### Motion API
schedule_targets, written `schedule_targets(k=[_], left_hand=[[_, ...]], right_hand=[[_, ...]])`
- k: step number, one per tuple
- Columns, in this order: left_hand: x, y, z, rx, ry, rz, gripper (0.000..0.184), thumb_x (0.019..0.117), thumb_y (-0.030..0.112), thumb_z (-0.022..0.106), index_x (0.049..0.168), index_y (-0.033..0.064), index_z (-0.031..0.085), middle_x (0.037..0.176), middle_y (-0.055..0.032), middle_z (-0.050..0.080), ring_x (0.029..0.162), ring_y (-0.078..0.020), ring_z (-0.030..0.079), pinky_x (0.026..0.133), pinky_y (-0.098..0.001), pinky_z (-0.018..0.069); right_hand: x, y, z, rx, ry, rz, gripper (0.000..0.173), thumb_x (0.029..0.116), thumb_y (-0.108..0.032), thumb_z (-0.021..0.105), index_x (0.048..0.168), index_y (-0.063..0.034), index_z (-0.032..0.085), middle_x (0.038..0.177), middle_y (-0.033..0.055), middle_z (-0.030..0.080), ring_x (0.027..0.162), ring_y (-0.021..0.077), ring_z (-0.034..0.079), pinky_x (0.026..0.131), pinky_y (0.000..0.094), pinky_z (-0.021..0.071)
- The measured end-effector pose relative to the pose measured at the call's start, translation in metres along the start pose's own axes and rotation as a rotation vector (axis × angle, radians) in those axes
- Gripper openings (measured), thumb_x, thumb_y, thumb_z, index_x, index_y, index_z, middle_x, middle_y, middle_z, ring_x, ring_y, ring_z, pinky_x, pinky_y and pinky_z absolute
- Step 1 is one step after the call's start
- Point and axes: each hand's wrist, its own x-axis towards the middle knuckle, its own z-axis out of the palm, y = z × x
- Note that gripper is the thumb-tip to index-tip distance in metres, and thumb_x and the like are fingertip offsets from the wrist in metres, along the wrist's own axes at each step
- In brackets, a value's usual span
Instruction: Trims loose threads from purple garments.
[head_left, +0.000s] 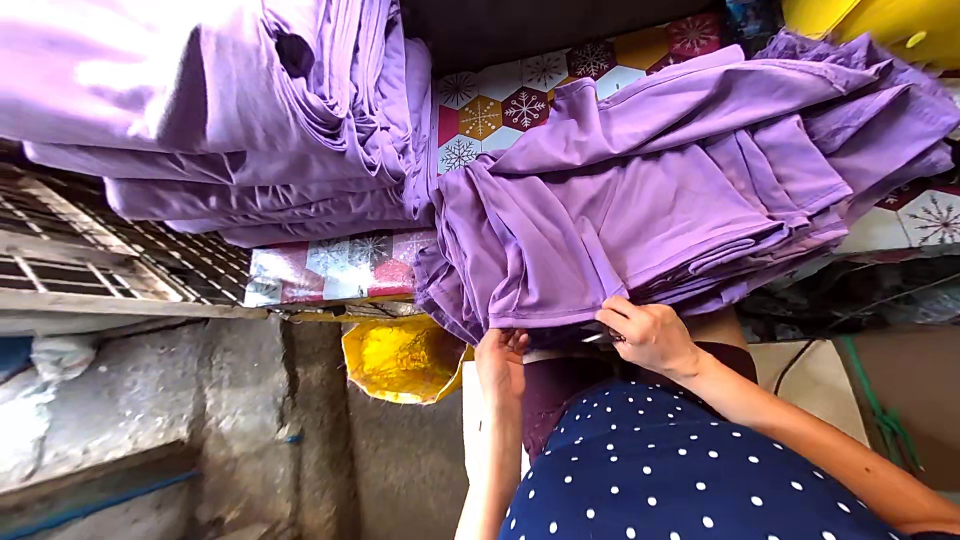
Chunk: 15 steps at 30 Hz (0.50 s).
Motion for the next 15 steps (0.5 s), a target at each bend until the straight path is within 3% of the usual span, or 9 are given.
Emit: schedule_targets(k=[2,4,7,9,12,15], left_hand=[[-0.010,-0.003,0.000,-0.136,-0.031,0.002,0.039,0.1104,0.020,0.025,0.097,0.0034,0.058,0.081,-0.0059,0.071,0.070,-0.0143,0.071,0.067,-0.0290,0.0605],[-0.013,-0.005,0.001,-0.158,-0.079,0.055,0.038,0.1115,0.022,0.028,0.102,0.0040,0.060,0.085,-0.0055,0.072,0.073,-0.0142,0.072,0.069,-0.0290,0.0612],[-0.013,-0.006,0.006,-0.154,-0.059,0.132,0.021,0.1086,0.006,0.042,0.099,0.0003,0.060,0.083,-0.0060,0.071,0.072,-0.0129,0.071,0.072,-0.0265,0.0618],[-0.017,-0.004,0.007,-0.139,-0.091,0.181,0.024,0.1068,0.002,0.042,0.093,-0.0012,0.062,0.080,-0.0069,0.072,0.072,-0.0134,0.072,0.074,-0.0275,0.0622],[-0.026,-0.004,0.006,-0.088,-0.156,0.239,0.031,0.1062,0.002,0.042,0.087,-0.0007,0.066,0.078,-0.0067,0.073,0.072,-0.0125,0.072,0.075,-0.0273,0.0617],[-0.028,-0.002,0.004,-0.079,-0.151,0.265,0.030,0.1068,0.002,0.042,0.088,-0.0015,0.065,0.078,-0.0070,0.073,0.072,-0.0141,0.073,0.075,-0.0294,0.0628]], right_hand=[[0.002,-0.012,-0.008,0.106,-0.036,0.033,0.020,0.0829,-0.008,0.060,0.097,-0.0063,0.074,0.092,0.0116,0.073,0.060,0.0260,0.068,0.045,0.0433,0.0504],[0.014,-0.024,-0.013,0.244,-0.001,0.088,0.020,0.0855,-0.009,0.062,0.100,-0.0066,0.076,0.093,0.0103,0.073,0.066,0.0230,0.069,0.051,0.0409,0.0540],[0.042,-0.040,-0.007,0.518,0.031,0.245,0.018,0.0947,-0.016,0.067,0.102,-0.0046,0.078,0.096,0.0086,0.074,0.084,0.0160,0.071,0.075,0.0342,0.0590],[0.062,-0.047,0.004,0.639,0.026,0.296,0.022,0.0928,-0.023,0.074,0.103,-0.0038,0.078,0.099,0.0077,0.074,0.089,0.0136,0.070,0.082,0.0322,0.0583],[0.079,-0.054,0.019,0.679,-0.017,0.303,0.026,0.0891,-0.028,0.079,0.103,-0.0059,0.078,0.101,0.0056,0.073,0.090,0.0139,0.069,0.081,0.0364,0.0578],[0.084,-0.055,0.028,0.723,0.025,0.294,0.014,0.0911,-0.014,0.073,0.093,-0.0015,0.077,0.091,0.0078,0.074,0.080,0.0125,0.068,0.074,0.0323,0.0564]])
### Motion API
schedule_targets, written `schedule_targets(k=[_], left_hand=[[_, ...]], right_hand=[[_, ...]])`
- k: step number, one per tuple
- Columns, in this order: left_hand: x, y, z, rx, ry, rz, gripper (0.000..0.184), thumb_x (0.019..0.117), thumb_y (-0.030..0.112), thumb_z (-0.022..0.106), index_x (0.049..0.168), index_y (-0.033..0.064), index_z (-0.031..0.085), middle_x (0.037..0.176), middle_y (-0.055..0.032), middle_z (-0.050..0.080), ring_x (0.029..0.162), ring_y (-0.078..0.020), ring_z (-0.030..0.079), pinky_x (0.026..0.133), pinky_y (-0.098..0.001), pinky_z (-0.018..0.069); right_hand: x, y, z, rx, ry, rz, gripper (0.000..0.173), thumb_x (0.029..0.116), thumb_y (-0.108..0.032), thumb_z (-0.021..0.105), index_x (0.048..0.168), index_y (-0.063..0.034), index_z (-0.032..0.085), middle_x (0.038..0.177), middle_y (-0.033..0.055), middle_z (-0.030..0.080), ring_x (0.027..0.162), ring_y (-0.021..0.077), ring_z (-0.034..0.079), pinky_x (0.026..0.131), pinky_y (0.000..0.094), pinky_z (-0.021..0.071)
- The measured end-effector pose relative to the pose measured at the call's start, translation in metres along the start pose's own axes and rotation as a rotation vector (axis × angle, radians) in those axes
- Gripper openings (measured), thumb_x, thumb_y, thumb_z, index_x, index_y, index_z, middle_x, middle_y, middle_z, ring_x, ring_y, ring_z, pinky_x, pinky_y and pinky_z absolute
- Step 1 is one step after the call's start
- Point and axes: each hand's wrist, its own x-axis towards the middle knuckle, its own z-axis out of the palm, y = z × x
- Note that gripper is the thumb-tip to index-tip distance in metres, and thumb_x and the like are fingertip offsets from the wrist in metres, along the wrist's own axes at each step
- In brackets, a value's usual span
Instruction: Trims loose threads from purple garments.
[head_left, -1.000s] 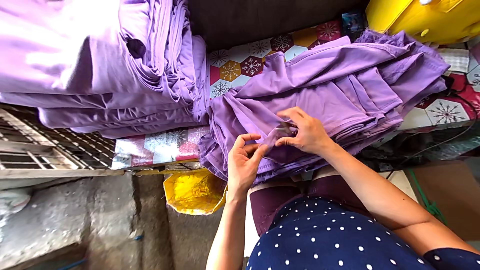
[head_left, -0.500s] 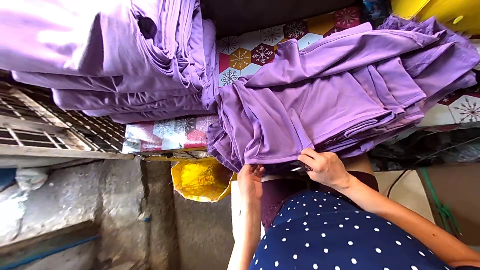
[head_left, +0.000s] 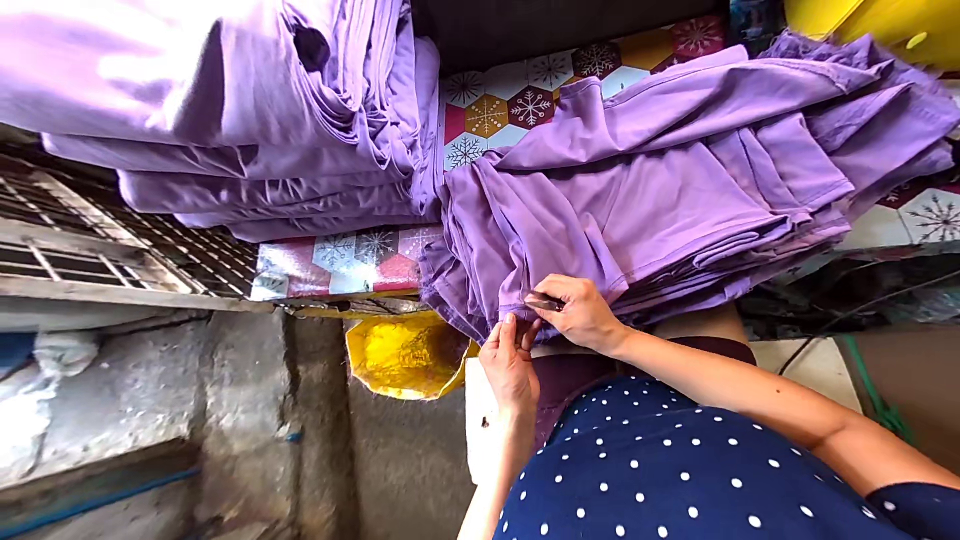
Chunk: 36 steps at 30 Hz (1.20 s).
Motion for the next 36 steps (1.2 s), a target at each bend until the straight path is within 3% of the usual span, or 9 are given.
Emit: schedule_targets(k=[3,7,13,18,22,27,30,32,36], left_hand=[[0.002,0.002,-0.003,0.013,0.010,0.028,0.029,0.1071,0.002,0.042,0.090,-0.0025,0.066,0.079,-0.0074,0.074,0.072,-0.0148,0.074,0.074,-0.0295,0.0633],[0.001,0.000,-0.003,0.117,-0.024,0.088,0.028,0.1041,-0.002,0.046,0.085,-0.0006,0.066,0.078,-0.0050,0.074,0.073,-0.0132,0.074,0.075,-0.0296,0.0633],[0.004,-0.004,-0.008,0.178,-0.082,0.200,0.018,0.0961,-0.007,0.055,0.084,0.0007,0.066,0.076,-0.0030,0.073,0.073,-0.0120,0.073,0.077,-0.0300,0.0628],[0.009,-0.015,-0.015,0.186,-0.099,0.402,0.036,0.0855,-0.018,0.064,0.101,0.0076,0.044,0.076,0.0030,0.071,0.072,-0.0088,0.073,0.074,-0.0282,0.0630],[0.014,-0.025,-0.029,0.275,-0.204,0.650,0.025,0.0849,-0.015,0.065,0.107,-0.0047,0.069,0.098,0.0024,0.076,0.090,-0.0046,0.072,0.083,-0.0248,0.0613],[0.018,-0.030,-0.033,0.342,-0.147,0.735,0.012,0.0859,-0.003,0.066,0.080,0.0040,0.075,0.079,0.0081,0.069,0.078,0.0030,0.063,0.073,-0.0163,0.0536],[0.018,-0.024,-0.036,0.386,-0.116,0.677,0.011,0.0898,-0.008,0.063,0.089,-0.0042,0.073,0.081,0.0033,0.073,0.077,0.0007,0.069,0.075,-0.0190,0.0591],[0.016,-0.019,-0.038,0.436,-0.059,0.612,0.006,0.0926,-0.008,0.063,0.093,-0.0052,0.068,0.083,0.0003,0.075,0.074,-0.0042,0.073,0.073,-0.0237,0.0634],[0.010,-0.009,-0.044,0.519,0.009,0.528,0.005,0.0955,-0.004,0.061,0.098,-0.0059,0.065,0.083,-0.0010,0.073,0.068,-0.0056,0.072,0.062,-0.0236,0.0631]], right_hand=[[0.000,0.001,-0.003,0.128,-0.013,0.029,0.014,0.0940,-0.014,0.071,0.094,-0.0010,0.077,0.089,0.0045,0.072,0.079,0.0032,0.064,0.074,0.0198,0.0535],[-0.007,0.007,0.004,-0.045,0.033,-0.140,0.016,0.0899,-0.016,0.075,0.096,-0.0019,0.077,0.098,0.0085,0.075,0.086,0.0145,0.071,0.076,0.0340,0.0595],[-0.005,0.003,0.003,0.001,0.023,-0.040,0.016,0.0929,-0.017,0.072,0.095,-0.0009,0.076,0.093,0.0080,0.074,0.083,0.0115,0.069,0.077,0.0293,0.0569],[-0.008,-0.007,0.008,-0.016,-0.006,-0.039,0.014,0.0931,-0.010,0.067,0.096,0.0018,0.072,0.090,0.0107,0.069,0.080,0.0159,0.065,0.074,0.0328,0.0550],[-0.012,-0.012,0.014,-0.171,0.043,-0.314,0.012,0.0886,-0.003,0.065,0.097,0.0003,0.073,0.089,0.0119,0.071,0.069,0.0199,0.068,0.058,0.0360,0.0552],[-0.011,-0.020,0.018,-0.355,0.015,-0.549,0.016,0.0855,0.001,0.062,0.095,-0.0032,0.074,0.088,0.0102,0.073,0.059,0.0189,0.066,0.047,0.0337,0.0499],[-0.012,-0.026,0.011,-0.118,-0.072,-0.243,0.015,0.0946,-0.008,0.064,0.101,-0.0010,0.076,0.098,0.0108,0.074,0.079,0.0197,0.071,0.067,0.0382,0.0587],[-0.007,-0.030,0.000,0.087,-0.170,0.079,0.025,0.1030,-0.021,0.060,0.102,-0.0003,0.073,0.092,0.0055,0.069,0.083,0.0087,0.064,0.078,0.0279,0.0530],[-0.003,-0.023,-0.009,0.297,-0.483,0.455,0.052,0.1132,-0.039,0.027,0.102,-0.0050,0.064,0.075,-0.0047,0.054,0.058,0.0011,0.043,0.057,0.0202,0.0380]])
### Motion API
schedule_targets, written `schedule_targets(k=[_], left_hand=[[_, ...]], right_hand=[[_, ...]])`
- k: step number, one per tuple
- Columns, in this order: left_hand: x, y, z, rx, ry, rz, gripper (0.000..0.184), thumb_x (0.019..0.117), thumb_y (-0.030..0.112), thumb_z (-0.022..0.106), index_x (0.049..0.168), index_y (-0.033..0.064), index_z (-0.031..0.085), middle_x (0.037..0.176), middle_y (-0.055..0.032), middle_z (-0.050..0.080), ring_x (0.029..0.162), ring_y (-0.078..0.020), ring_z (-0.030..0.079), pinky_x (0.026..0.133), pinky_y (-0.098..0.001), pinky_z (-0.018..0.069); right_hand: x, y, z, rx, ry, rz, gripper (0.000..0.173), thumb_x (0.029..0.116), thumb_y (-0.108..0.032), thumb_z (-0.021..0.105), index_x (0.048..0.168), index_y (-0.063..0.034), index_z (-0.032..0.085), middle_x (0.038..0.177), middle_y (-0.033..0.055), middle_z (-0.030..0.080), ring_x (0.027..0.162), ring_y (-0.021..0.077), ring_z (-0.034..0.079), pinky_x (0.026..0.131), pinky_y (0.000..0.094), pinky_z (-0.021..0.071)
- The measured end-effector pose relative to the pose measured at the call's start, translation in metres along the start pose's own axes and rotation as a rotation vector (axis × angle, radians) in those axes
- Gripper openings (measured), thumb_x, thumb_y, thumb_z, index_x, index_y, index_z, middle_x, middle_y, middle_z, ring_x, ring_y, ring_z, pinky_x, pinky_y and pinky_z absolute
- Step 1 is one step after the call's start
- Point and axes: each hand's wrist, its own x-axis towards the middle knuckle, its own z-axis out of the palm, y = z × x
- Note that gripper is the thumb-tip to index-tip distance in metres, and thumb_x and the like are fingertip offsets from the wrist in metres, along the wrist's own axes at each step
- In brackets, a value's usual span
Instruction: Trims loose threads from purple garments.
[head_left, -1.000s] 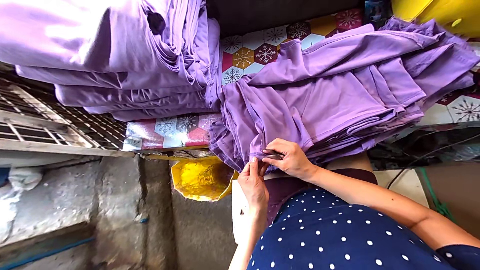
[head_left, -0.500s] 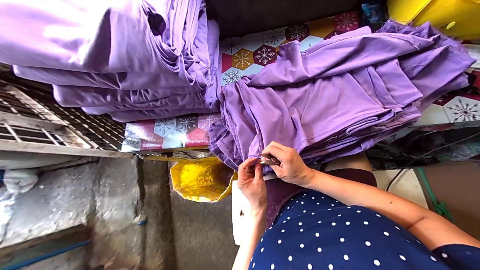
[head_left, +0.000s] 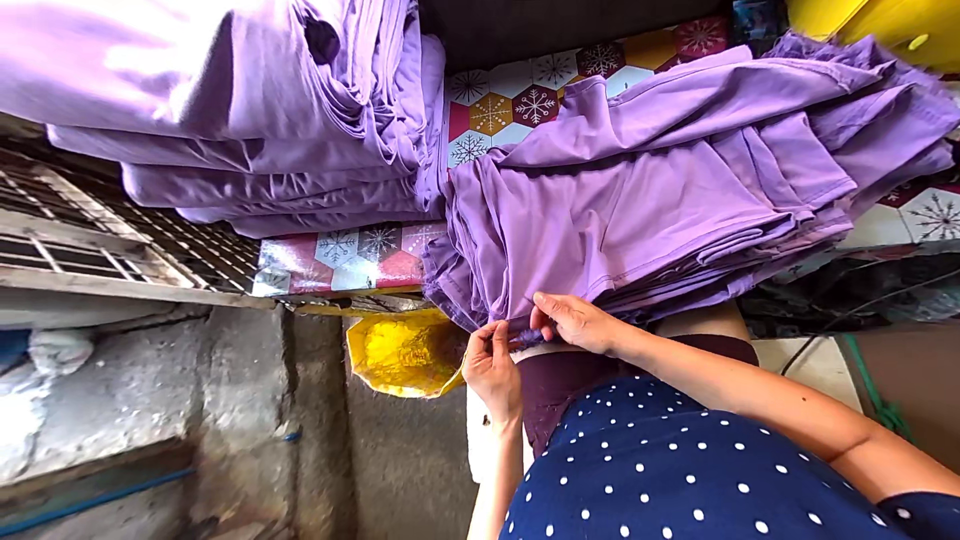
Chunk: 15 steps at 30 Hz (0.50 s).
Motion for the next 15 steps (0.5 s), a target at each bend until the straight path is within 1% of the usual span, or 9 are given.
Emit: schedule_targets(k=[1,3,4,5,8,10,13,15], left_hand=[[0.000,0.001,-0.002,0.016,0.006,0.002,0.006,0.0955,-0.004,0.061,0.099,-0.0066,0.065,0.087,-0.0028,0.072,0.069,-0.0053,0.072,0.061,-0.0227,0.0626],[0.000,0.000,-0.005,0.010,0.024,0.026,0.009,0.0944,-0.004,0.062,0.099,-0.0103,0.066,0.103,-0.0099,0.066,0.072,-0.0050,0.070,0.061,-0.0214,0.0619],[0.000,0.000,-0.006,0.002,0.029,0.035,0.010,0.0943,-0.004,0.061,0.099,-0.0112,0.065,0.110,-0.0120,0.062,0.074,-0.0047,0.069,0.063,-0.0211,0.0620],[0.000,0.001,-0.006,-0.008,0.034,0.051,0.009,0.0941,-0.004,0.060,0.099,-0.0110,0.065,0.112,-0.0119,0.061,0.077,-0.0043,0.069,0.065,-0.0212,0.0623],[-0.002,0.001,-0.004,-0.032,0.028,0.140,0.007,0.0946,-0.006,0.060,0.098,-0.0092,0.065,0.109,-0.0078,0.064,0.084,-0.0040,0.070,0.074,-0.0220,0.0627],[-0.002,0.000,-0.003,-0.049,0.023,0.187,0.006,0.0948,-0.007,0.059,0.097,-0.0074,0.065,0.105,-0.0052,0.066,0.088,-0.0040,0.069,0.078,-0.0222,0.0622],[-0.004,0.002,-0.001,-0.077,0.031,0.172,0.008,0.0965,-0.006,0.057,0.099,-0.0044,0.064,0.103,-0.0015,0.067,0.090,-0.0036,0.069,0.081,-0.0227,0.0613],[-0.004,0.003,0.001,-0.101,0.045,0.153,0.008,0.0964,-0.006,0.057,0.100,-0.0027,0.063,0.102,-0.0001,0.067,0.089,-0.0033,0.069,0.080,-0.0225,0.0613]], right_hand=[[-0.001,0.000,0.002,0.023,-0.071,0.050,0.055,0.1135,-0.040,0.023,0.101,-0.0050,0.063,0.072,-0.0055,0.051,0.055,0.0015,0.042,0.054,0.0200,0.0372],[-0.001,-0.001,0.007,0.046,-0.170,0.145,0.057,0.1137,-0.041,0.023,0.100,-0.0037,0.064,0.068,-0.0061,0.048,0.054,0.0021,0.041,0.055,0.0204,0.0373],[-0.001,-0.003,0.009,0.067,-0.192,0.183,0.058,0.1136,-0.042,0.023,0.098,-0.0040,0.064,0.065,-0.0068,0.047,0.052,0.0015,0.041,0.053,0.0196,0.0363],[0.000,-0.004,0.011,0.098,-0.210,0.212,0.058,0.1135,-0.043,0.023,0.097,-0.0044,0.063,0.063,-0.0073,0.045,0.051,0.0011,0.040,0.051,0.0189,0.0351],[0.001,-0.011,0.013,0.217,-0.235,0.262,0.057,0.1131,-0.045,0.023,0.093,-0.0068,0.060,0.058,-0.0084,0.042,0.045,0.0000,0.036,0.045,0.0166,0.0315],[0.002,-0.013,0.012,0.284,-0.253,0.286,0.056,0.1128,-0.046,0.023,0.092,-0.0085,0.059,0.057,-0.0086,0.041,0.044,-0.0001,0.034,0.044,0.0160,0.0300],[0.002,-0.013,0.013,0.318,-0.269,0.310,0.055,0.1125,-0.047,0.025,0.091,-0.0090,0.059,0.056,-0.0083,0.039,0.043,-0.0002,0.032,0.042,0.0158,0.0275],[0.001,-0.011,0.014,0.331,-0.279,0.320,0.055,0.1124,-0.047,0.026,0.090,-0.0087,0.059,0.054,-0.0086,0.038,0.041,-0.0007,0.031,0.041,0.0155,0.0263]])
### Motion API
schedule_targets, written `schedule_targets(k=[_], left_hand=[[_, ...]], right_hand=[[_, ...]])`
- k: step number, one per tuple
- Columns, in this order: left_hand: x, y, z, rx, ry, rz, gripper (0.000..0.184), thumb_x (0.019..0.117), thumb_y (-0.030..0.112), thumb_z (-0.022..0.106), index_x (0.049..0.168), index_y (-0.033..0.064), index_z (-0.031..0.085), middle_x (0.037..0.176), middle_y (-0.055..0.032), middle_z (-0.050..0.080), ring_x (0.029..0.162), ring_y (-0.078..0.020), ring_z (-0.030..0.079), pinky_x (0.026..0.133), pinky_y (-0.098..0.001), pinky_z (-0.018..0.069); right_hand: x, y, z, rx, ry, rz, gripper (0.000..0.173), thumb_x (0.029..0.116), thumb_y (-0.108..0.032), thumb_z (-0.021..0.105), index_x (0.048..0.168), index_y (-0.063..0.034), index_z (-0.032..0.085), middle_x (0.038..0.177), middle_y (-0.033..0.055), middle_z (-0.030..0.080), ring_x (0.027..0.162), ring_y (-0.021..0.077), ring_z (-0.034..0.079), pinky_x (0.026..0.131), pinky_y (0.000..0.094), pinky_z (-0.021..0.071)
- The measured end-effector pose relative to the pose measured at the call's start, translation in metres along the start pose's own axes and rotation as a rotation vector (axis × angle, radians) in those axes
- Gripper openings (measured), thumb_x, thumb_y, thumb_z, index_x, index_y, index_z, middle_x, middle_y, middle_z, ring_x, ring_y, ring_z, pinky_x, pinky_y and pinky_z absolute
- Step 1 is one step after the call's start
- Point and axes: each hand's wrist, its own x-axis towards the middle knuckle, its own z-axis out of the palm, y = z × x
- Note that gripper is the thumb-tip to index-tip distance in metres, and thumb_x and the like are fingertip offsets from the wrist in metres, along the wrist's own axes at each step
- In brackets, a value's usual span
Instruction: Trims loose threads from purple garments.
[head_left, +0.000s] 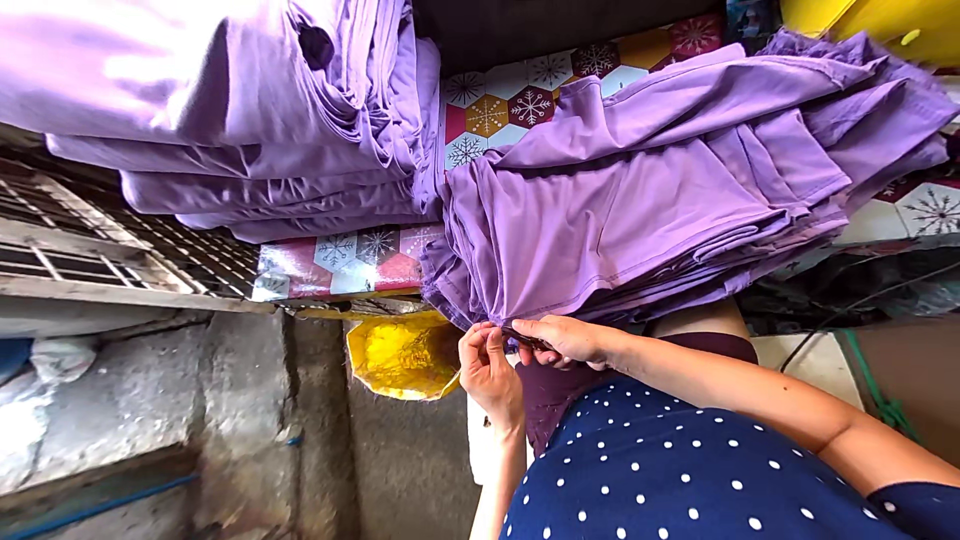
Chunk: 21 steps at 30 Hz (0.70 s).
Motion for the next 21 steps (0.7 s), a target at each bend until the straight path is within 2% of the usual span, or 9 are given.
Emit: schedule_targets(k=[8,14,18,21], left_hand=[[0.001,0.000,0.000,0.029,-0.039,0.079,0.007,0.0936,-0.005,0.060,0.093,-0.0012,0.066,0.097,0.0013,0.066,0.090,-0.0006,0.065,0.080,-0.0171,0.0571],[0.001,-0.003,-0.003,0.049,-0.081,0.108,0.006,0.0937,-0.004,0.061,0.092,-0.0011,0.066,0.097,0.0009,0.066,0.090,-0.0009,0.065,0.081,-0.0172,0.0565],[0.011,-0.002,-0.022,0.036,-0.037,-0.046,0.008,0.0977,-0.001,0.054,0.096,-0.0011,0.061,0.097,-0.0001,0.068,0.083,-0.0091,0.072,0.077,-0.0298,0.0649],[0.038,-0.006,-0.054,0.093,0.175,-0.265,0.013,0.1052,0.005,0.047,0.107,-0.0033,0.056,0.089,0.0007,0.070,0.078,-0.0089,0.073,0.076,-0.0288,0.0626]], right_hand=[[0.002,0.000,-0.003,0.288,-0.016,0.009,0.050,0.1110,-0.050,0.031,0.087,-0.0126,0.055,0.055,-0.0084,0.039,0.039,-0.0013,0.031,0.039,0.0138,0.0269],[0.005,0.002,0.000,0.167,0.095,-0.069,0.047,0.1117,-0.042,0.038,0.077,-0.0133,0.054,0.051,-0.0106,0.034,0.039,-0.0019,0.028,0.039,0.0152,0.0237],[0.000,0.002,-0.004,0.087,0.161,-0.175,0.047,0.1123,-0.036,0.038,0.076,-0.0118,0.055,0.051,-0.0105,0.034,0.040,-0.0020,0.028,0.041,0.0156,0.0243],[-0.003,0.004,-0.012,0.101,0.233,-0.197,0.047,0.1127,-0.034,0.037,0.076,-0.0112,0.056,0.051,-0.0102,0.033,0.040,-0.0015,0.028,0.041,0.0154,0.0242]])
